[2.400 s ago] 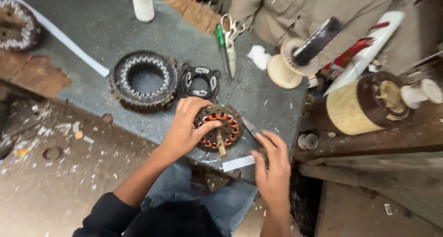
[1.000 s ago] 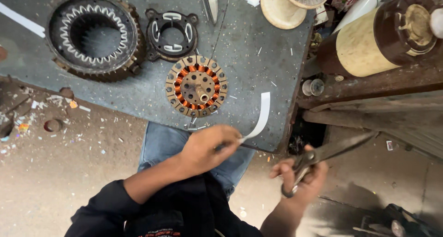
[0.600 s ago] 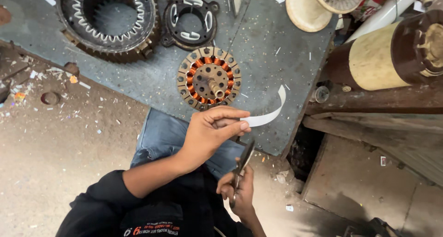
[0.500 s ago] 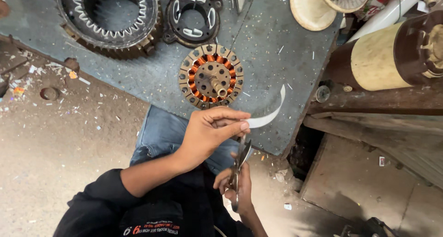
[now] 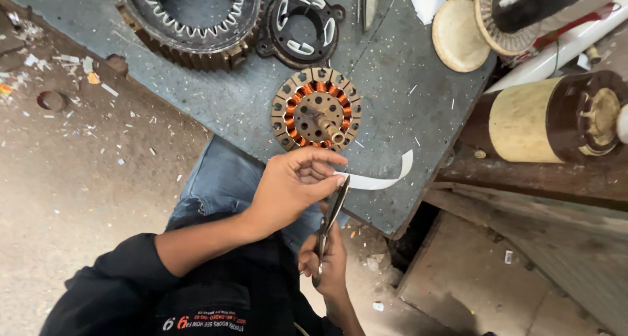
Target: The person cuts small pieces of white insulating material using scissors and places them into the slots of a circular electrical component with copper windings. The person repeats this process multiple times while another person works nearby.
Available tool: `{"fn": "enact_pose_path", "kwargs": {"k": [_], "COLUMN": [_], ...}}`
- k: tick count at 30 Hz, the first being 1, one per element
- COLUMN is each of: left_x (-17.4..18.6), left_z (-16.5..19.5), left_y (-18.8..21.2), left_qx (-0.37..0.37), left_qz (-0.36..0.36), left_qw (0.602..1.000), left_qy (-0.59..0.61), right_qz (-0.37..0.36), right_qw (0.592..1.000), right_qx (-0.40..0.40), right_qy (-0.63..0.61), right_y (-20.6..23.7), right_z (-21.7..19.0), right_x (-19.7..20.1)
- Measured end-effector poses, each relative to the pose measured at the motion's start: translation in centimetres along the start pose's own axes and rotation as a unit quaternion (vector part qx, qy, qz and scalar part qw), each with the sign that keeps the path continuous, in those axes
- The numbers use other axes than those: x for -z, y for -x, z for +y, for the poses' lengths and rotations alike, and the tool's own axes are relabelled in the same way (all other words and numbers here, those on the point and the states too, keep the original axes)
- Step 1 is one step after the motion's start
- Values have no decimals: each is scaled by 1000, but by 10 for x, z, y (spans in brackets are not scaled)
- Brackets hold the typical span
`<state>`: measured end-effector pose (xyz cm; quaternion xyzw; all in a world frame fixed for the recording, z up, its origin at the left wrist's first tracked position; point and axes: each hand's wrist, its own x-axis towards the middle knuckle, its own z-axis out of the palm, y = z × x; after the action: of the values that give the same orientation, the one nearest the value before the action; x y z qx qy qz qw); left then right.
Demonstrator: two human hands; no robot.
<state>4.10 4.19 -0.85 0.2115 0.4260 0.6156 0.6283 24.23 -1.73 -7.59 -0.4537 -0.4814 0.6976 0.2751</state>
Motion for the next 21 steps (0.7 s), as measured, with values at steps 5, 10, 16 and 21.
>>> {"fn": "enact_pose_path", "kwargs": {"k": [5, 10, 16, 21], "left_x": [4, 9, 10, 10], "left_z": [-8, -14, -11, 1], "left_y": [-1, 0, -1, 3], "left_qx": [-49, -27, -43, -9], "left_qz": [-1, 0, -4, -47], "left_qw": [999, 1000, 999, 999], "left_qy": [-1, 0, -28, -14], "right_qz": [23, 35, 15, -13], "right_qw": [999, 998, 999, 996], "right_qx": [-12, -40, -15, 62], "right_qy": [23, 40, 31, -57], "right_y": [-2, -5, -7, -7], "right_z": [-1, -6, 0, 12], "right_x": [-8, -11, -4, 7]}}
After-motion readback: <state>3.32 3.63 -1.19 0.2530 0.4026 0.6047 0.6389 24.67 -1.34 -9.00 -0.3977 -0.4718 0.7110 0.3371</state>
